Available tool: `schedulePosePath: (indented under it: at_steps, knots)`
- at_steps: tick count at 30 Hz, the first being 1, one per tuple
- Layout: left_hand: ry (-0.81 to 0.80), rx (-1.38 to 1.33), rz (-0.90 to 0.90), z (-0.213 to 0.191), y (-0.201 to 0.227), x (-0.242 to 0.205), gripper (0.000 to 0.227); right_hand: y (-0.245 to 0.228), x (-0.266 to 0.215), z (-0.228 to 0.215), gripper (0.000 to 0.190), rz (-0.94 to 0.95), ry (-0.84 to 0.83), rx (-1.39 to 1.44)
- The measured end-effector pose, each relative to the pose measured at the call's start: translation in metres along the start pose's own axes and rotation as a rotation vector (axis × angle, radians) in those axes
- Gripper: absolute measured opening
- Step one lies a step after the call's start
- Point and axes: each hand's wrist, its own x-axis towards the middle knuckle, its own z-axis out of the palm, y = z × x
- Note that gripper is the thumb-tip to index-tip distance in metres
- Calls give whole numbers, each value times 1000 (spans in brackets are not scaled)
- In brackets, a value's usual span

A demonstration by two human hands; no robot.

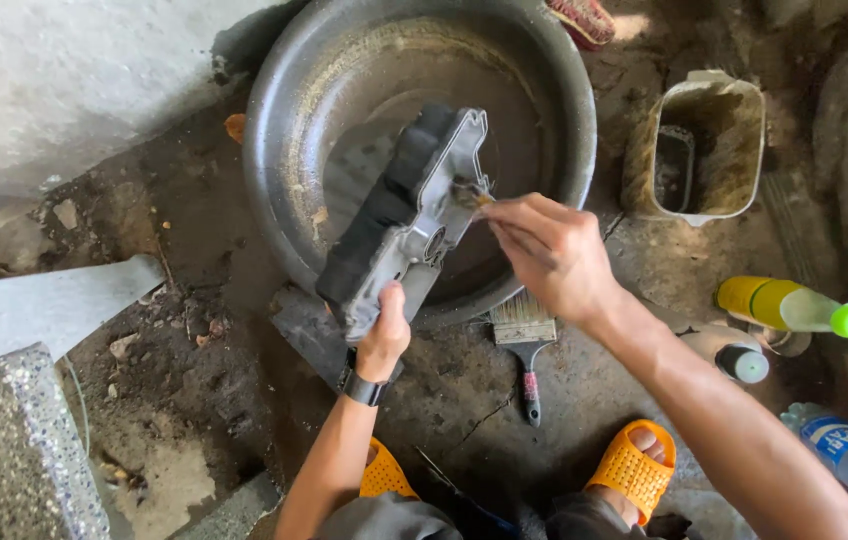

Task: Cleaning motorcycle engine components using a brush and cleaning fluid.

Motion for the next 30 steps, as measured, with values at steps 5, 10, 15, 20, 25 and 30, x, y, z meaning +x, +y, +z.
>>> schedulePosePath:
  at_steps: [5, 10, 15, 20, 25, 30]
  knots:
    - [218, -244, -235, -29, 51, 59, 5, -3, -4, 1, 33, -115, 64, 15]
    - [168, -329, -354, -13, 38, 39, 7, 15, -12, 14, 32, -172, 109, -268]
    - [266, -459, -409, -11, 48, 45, 13, -4, 8, -12, 28, -210, 51, -160]
    - [40, -585, -893, -2, 40, 26, 34, -5, 3, 4, 34, -168, 46, -176]
    - [220, -456, -319, -15, 60, 51, 23, -24, 19, -24, 23, -29, 88, -14]
    - [155, -498, -669, -5, 47, 29, 23, -17, 12, -24, 26, -222, 189, -113]
